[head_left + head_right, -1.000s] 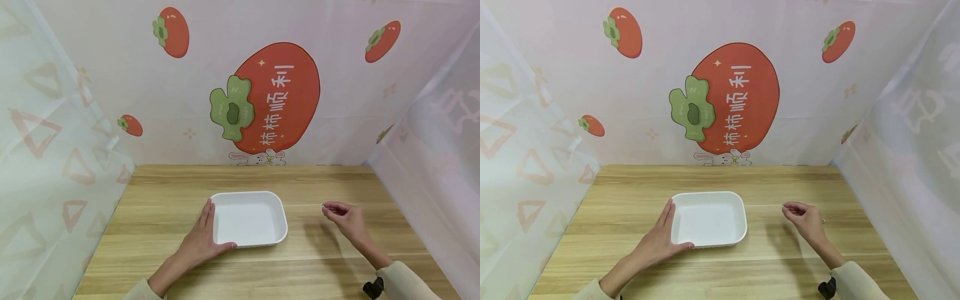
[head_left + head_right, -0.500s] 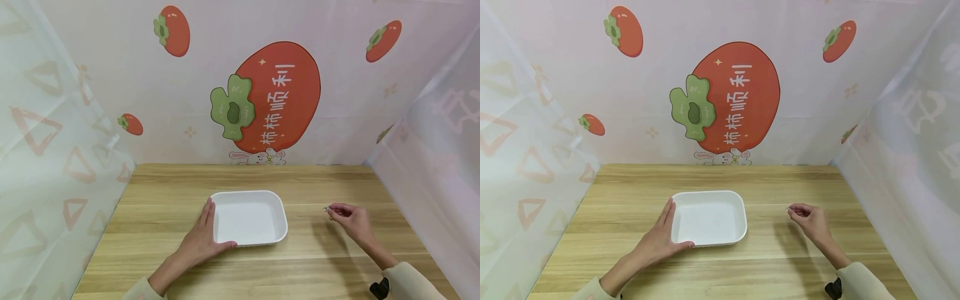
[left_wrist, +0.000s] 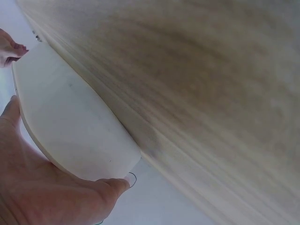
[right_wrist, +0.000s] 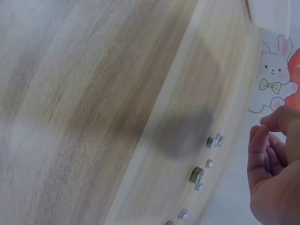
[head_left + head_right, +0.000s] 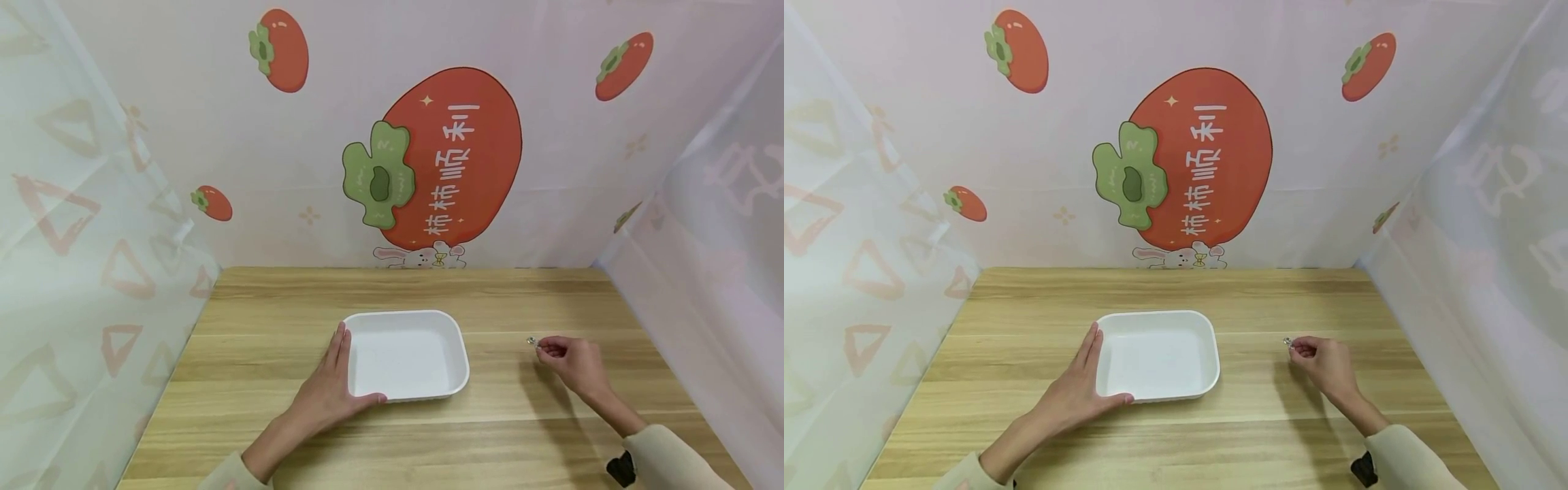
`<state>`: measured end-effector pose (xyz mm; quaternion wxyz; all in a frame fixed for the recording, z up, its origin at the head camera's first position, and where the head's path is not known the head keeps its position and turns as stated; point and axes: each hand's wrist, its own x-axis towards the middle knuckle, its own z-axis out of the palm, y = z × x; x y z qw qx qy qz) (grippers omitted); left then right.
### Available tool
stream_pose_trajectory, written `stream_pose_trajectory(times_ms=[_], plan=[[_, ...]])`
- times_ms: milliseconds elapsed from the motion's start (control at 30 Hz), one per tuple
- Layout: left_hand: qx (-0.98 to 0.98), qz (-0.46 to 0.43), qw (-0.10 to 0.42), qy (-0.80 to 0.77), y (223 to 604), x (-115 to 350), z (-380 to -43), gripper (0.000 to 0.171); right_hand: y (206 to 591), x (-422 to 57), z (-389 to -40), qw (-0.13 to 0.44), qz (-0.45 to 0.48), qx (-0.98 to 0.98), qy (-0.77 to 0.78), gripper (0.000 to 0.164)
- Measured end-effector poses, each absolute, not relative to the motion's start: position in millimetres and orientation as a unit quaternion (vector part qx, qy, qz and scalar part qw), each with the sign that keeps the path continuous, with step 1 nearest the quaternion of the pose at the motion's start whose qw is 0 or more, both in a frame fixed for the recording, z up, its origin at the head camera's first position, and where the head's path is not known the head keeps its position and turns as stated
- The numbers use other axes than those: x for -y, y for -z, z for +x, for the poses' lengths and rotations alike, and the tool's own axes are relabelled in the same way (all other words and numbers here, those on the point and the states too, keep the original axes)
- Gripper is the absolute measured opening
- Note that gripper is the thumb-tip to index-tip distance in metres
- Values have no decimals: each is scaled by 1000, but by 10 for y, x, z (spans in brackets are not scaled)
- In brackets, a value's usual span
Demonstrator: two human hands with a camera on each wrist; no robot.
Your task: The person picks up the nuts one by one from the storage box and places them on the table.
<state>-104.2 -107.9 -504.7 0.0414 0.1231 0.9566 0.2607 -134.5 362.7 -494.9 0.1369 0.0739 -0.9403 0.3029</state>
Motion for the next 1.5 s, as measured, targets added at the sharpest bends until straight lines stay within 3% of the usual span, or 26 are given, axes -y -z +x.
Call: stream_pose_trajectory(times_ms=[500,1500], plan=[[-956,119,45,-264,5046,1076,-1014,141,5059,-3584,-1389,91,87,966,-224,4],[-956,121,51,-262,5035,1085,-1034,142,5051,-3532,-1408,25,77,975,-206,3]])
